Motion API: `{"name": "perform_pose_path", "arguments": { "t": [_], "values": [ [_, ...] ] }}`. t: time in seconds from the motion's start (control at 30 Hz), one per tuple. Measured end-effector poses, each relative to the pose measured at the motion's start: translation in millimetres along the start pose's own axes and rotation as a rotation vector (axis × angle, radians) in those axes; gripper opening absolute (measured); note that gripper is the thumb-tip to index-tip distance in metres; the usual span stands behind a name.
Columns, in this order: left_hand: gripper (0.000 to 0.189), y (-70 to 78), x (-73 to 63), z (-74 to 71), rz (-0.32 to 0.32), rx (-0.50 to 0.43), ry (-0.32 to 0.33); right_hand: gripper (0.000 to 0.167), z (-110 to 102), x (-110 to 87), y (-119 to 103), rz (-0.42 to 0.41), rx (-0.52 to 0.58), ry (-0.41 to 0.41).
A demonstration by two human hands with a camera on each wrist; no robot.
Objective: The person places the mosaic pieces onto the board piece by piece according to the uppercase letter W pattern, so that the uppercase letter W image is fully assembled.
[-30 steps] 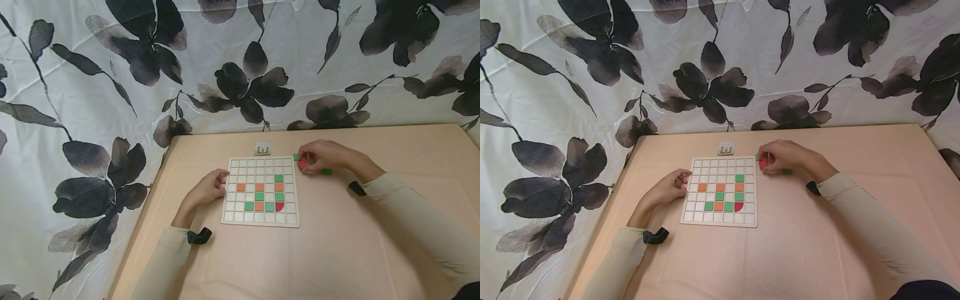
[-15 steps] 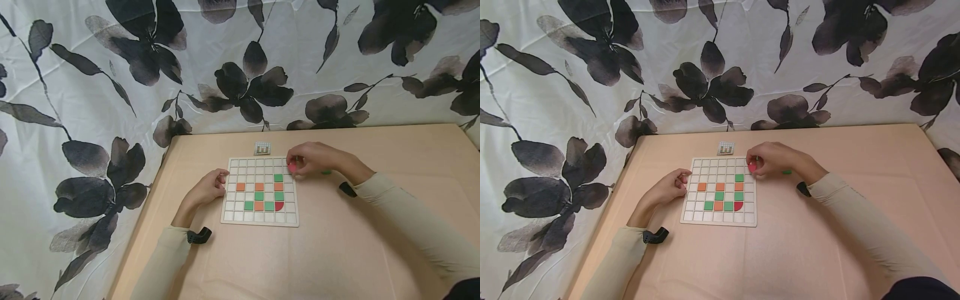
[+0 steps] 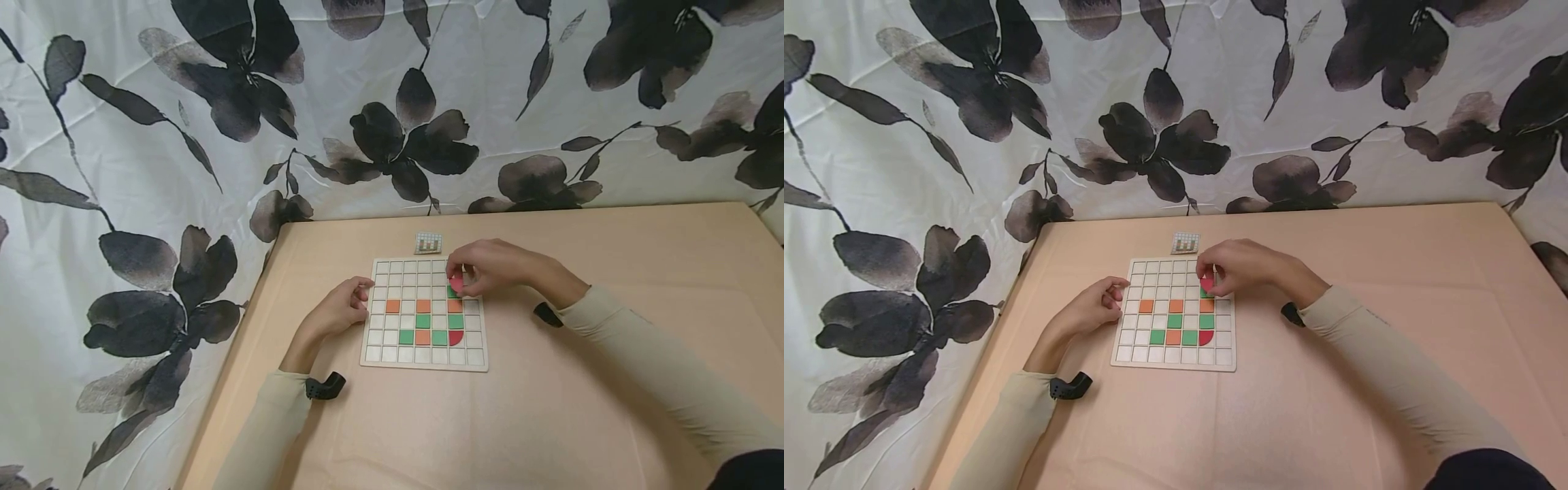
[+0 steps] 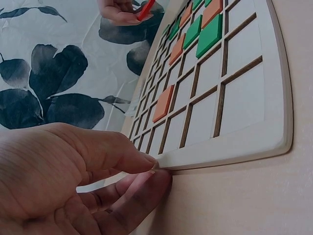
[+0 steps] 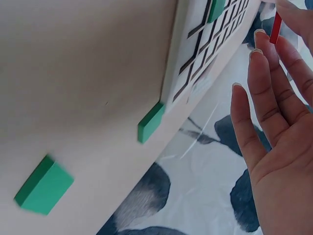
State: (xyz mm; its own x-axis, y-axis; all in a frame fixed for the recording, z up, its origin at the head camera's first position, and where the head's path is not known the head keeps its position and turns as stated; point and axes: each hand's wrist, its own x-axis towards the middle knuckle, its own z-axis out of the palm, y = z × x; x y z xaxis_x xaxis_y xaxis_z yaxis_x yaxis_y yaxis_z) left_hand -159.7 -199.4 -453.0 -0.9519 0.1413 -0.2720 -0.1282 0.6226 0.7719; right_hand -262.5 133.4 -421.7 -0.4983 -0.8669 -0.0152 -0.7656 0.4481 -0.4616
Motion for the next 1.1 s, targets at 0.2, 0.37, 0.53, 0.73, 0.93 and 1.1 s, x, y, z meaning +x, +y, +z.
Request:
{"name": "perform_pose_path", "arguments": {
  "t": [0.2,0.37,0.53,0.73,0.93,1.1],
  "values": [
    [0.062,-0.8,1.8,0.2,-0.002,0.001,-0.002,0.026,4,9.1,-11,-0.033,0.003,-0.018],
    [0.062,0.4,1.6,0.5,-0.004,0.002,-0.003,0.029,7,14.9,-20,-0.049,0.012,-0.036],
    [0.062,1.2,1.2,0.4,-0.005,0.004,0.000,0.022,11,20.8,-24,-0.091,0.012,-0.048],
    [0.062,0.8,2.4,0.1,0.003,0.009,0.003,0.022,17,28.4,-31,-0.128,0.006,-0.062],
    [0.063,-0.1,3.3,0.3,0.003,0.010,0.002,0.021,24,36.2,-41,-0.135,0.021,-0.087],
    [0.062,0.3,2.1,0.1,-0.008,0.003,0.000,0.023,30,41.1,-48,-0.154,0.036,-0.087]
  ]
}}
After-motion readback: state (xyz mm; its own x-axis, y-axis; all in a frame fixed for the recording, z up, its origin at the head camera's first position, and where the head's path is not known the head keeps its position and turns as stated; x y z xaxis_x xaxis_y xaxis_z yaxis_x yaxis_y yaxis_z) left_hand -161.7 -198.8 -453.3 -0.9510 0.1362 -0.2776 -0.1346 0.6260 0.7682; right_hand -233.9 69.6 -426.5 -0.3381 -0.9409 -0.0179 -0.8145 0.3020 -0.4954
